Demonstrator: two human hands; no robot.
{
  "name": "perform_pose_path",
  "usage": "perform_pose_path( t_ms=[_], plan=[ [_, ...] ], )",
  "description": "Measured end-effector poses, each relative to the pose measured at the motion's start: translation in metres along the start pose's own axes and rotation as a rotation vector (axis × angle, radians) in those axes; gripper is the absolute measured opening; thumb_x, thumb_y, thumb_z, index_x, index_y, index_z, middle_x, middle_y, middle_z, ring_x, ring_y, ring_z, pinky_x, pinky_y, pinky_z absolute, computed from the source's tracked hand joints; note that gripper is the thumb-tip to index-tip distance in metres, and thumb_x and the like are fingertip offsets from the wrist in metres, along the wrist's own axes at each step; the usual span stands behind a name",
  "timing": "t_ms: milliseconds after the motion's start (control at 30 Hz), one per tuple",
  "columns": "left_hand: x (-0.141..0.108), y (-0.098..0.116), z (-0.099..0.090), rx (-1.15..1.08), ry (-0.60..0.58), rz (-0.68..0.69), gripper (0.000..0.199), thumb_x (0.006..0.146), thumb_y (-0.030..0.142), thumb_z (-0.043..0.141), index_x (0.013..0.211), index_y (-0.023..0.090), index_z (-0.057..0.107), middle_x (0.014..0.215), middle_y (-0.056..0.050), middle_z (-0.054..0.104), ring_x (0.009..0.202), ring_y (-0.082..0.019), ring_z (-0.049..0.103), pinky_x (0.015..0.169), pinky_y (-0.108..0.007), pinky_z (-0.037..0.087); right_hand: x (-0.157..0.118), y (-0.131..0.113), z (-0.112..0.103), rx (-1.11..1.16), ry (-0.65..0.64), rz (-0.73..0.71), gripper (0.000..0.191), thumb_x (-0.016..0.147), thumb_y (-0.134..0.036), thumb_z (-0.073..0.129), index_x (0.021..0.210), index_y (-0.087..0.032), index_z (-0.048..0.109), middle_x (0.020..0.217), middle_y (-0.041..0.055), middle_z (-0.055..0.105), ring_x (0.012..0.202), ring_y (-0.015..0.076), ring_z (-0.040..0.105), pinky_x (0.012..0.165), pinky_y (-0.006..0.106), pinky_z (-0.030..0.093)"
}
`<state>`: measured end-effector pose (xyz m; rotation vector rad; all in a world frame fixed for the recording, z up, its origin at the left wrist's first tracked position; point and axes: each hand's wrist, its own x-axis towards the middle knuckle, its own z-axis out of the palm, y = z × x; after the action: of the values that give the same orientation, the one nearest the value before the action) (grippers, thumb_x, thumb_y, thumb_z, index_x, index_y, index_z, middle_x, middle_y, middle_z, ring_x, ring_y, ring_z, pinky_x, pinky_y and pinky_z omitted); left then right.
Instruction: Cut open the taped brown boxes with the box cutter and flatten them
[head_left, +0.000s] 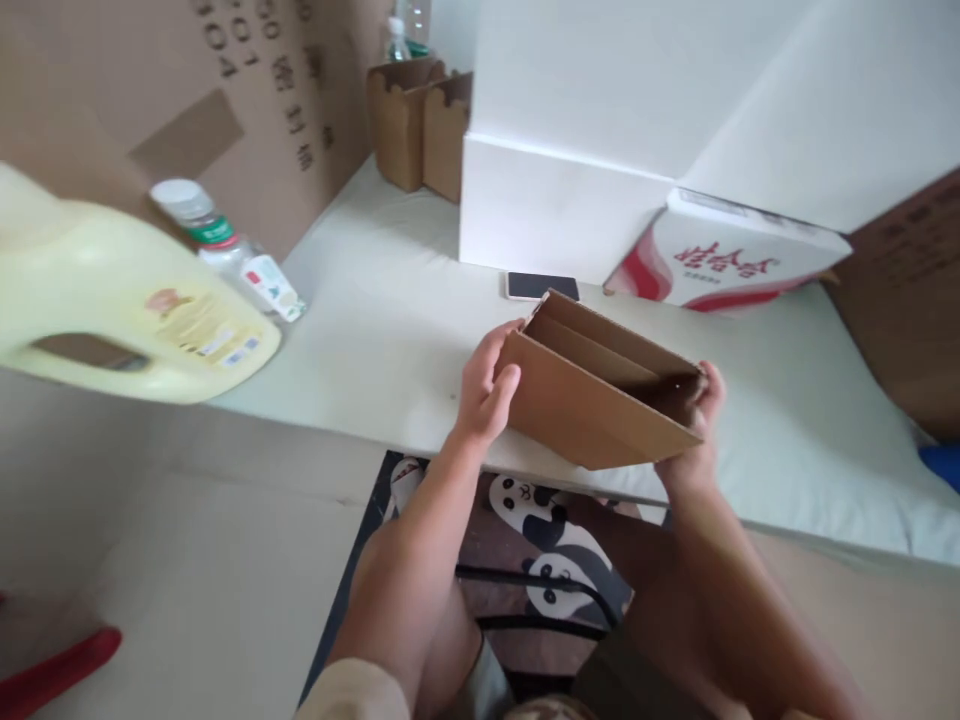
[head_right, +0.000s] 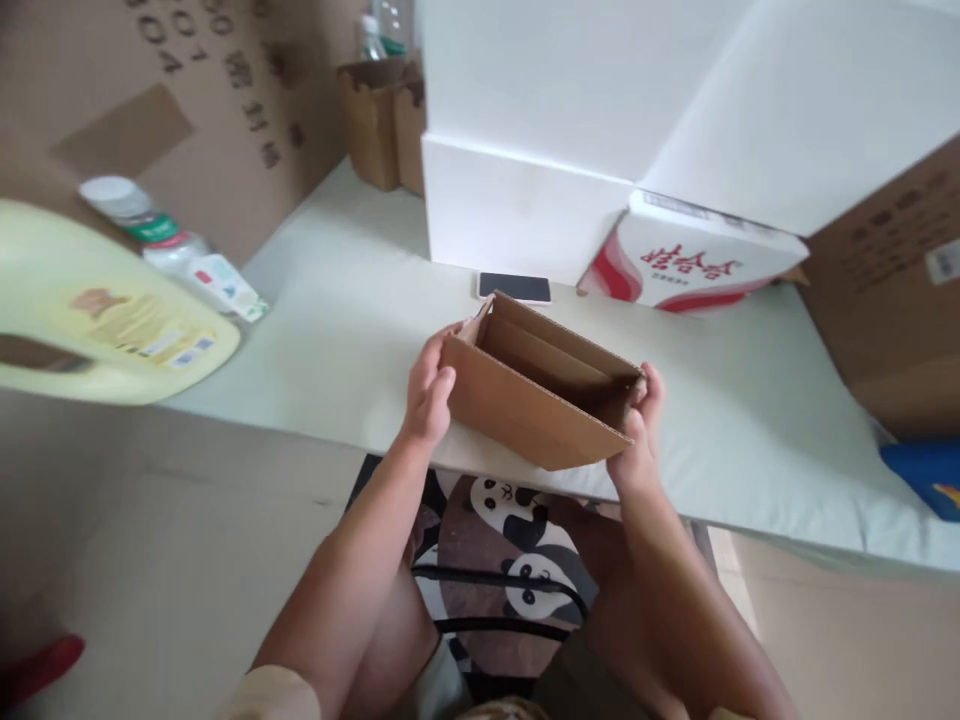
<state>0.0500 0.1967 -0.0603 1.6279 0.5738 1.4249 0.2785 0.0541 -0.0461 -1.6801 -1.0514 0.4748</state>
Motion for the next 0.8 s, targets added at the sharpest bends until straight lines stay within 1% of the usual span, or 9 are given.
perform_pose_path(
  t_ms=[67, 133, 267, 367, 467, 533, 600, 700, 800],
  plan=[
    [-0.005, -0.002, 0.018, -0.011, -0.054, -0.019, 0.058, 0.094, 0.062, 0.047, 0.134, 0.021, 0.059, 0.138, -0.014, 0.063, 0.13, -0.03, 0.059, 0.11, -0.045, 0.047, 0.0, 0.009, -0.002, 0.164, 0.086, 0.072, 0.059, 0.084, -0.05, 0.049, 0.139, -0.039, 0.03, 0.134, 0.0079, 0.052, 0.122, 0.03, 0.057, 0.096, 0.048, 0.051],
    [-0.008, -0.006, 0.027, -0.017, -0.038, -0.029, 0.056, 0.093, 0.062, 0.05, 0.129, 0.022, 0.063, 0.139, -0.013, 0.064, 0.131, -0.03, 0.059, 0.111, -0.046, 0.047, 0.004, 0.013, -0.004, 0.271, 0.051, 0.138, 0.054, 0.081, -0.047, 0.057, 0.131, -0.037, 0.039, 0.123, 0.0066, 0.057, 0.111, 0.027, 0.061, 0.091, 0.043, 0.053],
    [-0.005, -0.009, 0.031, 0.055, 0.008, -0.028, 0.049, 0.095, 0.061, 0.046, 0.096, 0.022, 0.075, 0.126, -0.01, 0.071, 0.123, -0.03, 0.064, 0.11, -0.046, 0.047, 0.009, 0.021, -0.009, 0.47, -0.011, 0.152, 0.042, 0.081, -0.041, 0.065, 0.119, -0.038, 0.047, 0.109, 0.0026, 0.061, 0.098, 0.0234, 0.063, 0.087, 0.04, 0.054],
    [-0.001, -0.011, 0.035, 0.106, 0.1, -0.086, 0.054, 0.095, 0.063, 0.043, 0.088, 0.02, 0.074, 0.117, -0.011, 0.073, 0.115, -0.029, 0.067, 0.103, -0.044, 0.051, 0.012, 0.031, -0.007, 0.573, -0.001, 0.026, 0.028, 0.085, -0.036, 0.064, 0.111, -0.037, 0.053, 0.115, 0.0015, 0.06, 0.107, 0.0223, 0.061, 0.096, 0.041, 0.05],
    [0.002, -0.016, 0.042, 0.139, 0.19, -0.176, 0.05, 0.091, 0.063, 0.052, 0.101, 0.018, 0.071, 0.11, -0.011, 0.074, 0.107, -0.028, 0.069, 0.095, -0.041, 0.054, 0.015, 0.038, -0.005, 0.586, 0.045, -0.075, 0.012, 0.084, -0.034, 0.057, 0.096, -0.032, 0.059, 0.115, 0.0037, 0.06, 0.118, 0.0251, 0.056, 0.106, 0.045, 0.043],
    [0.006, -0.019, 0.045, 0.146, 0.233, -0.178, 0.049, 0.086, 0.061, 0.06, 0.113, 0.021, 0.067, 0.116, -0.011, 0.073, 0.11, -0.027, 0.069, 0.097, -0.041, 0.053, 0.016, 0.04, -0.005, 0.607, 0.058, -0.074, 0.015, 0.082, -0.038, 0.053, 0.091, -0.029, 0.061, 0.112, 0.0064, 0.061, 0.118, 0.0285, 0.056, 0.105, 0.048, 0.043],
    [0.009, -0.022, 0.046, 0.146, 0.233, -0.16, 0.05, 0.083, 0.057, 0.066, 0.119, 0.023, 0.065, 0.125, -0.011, 0.07, 0.119, -0.027, 0.066, 0.103, -0.041, 0.051, 0.017, 0.04, -0.006, 0.628, 0.055, -0.059, 0.021, 0.082, -0.044, 0.05, 0.089, -0.028, 0.061, 0.112, 0.008, 0.061, 0.117, 0.0303, 0.056, 0.103, 0.05, 0.045],
    [0.013, -0.02, 0.045, 0.136, 0.181, -0.202, 0.041, 0.083, 0.05, 0.067, 0.113, 0.022, 0.07, 0.128, -0.01, 0.07, 0.126, -0.029, 0.062, 0.109, -0.043, 0.047, 0.014, 0.041, -0.008, 0.598, 0.045, -0.068, 0.021, 0.088, -0.044, 0.049, 0.092, -0.028, 0.062, 0.114, 0.0069, 0.062, 0.121, 0.029, 0.055, 0.107, 0.048, 0.042],
    [0.013, -0.017, 0.039, 0.116, 0.176, -0.263, 0.035, 0.083, 0.045, 0.066, 0.107, 0.021, 0.074, 0.122, -0.009, 0.073, 0.122, -0.029, 0.064, 0.108, -0.042, 0.048, 0.01, 0.042, -0.009, 0.552, 0.039, -0.054, 0.028, 0.092, -0.048, 0.046, 0.109, -0.031, 0.059, 0.119, 0.0061, 0.061, 0.122, 0.0278, 0.056, 0.108, 0.046, 0.042]
  ],
)
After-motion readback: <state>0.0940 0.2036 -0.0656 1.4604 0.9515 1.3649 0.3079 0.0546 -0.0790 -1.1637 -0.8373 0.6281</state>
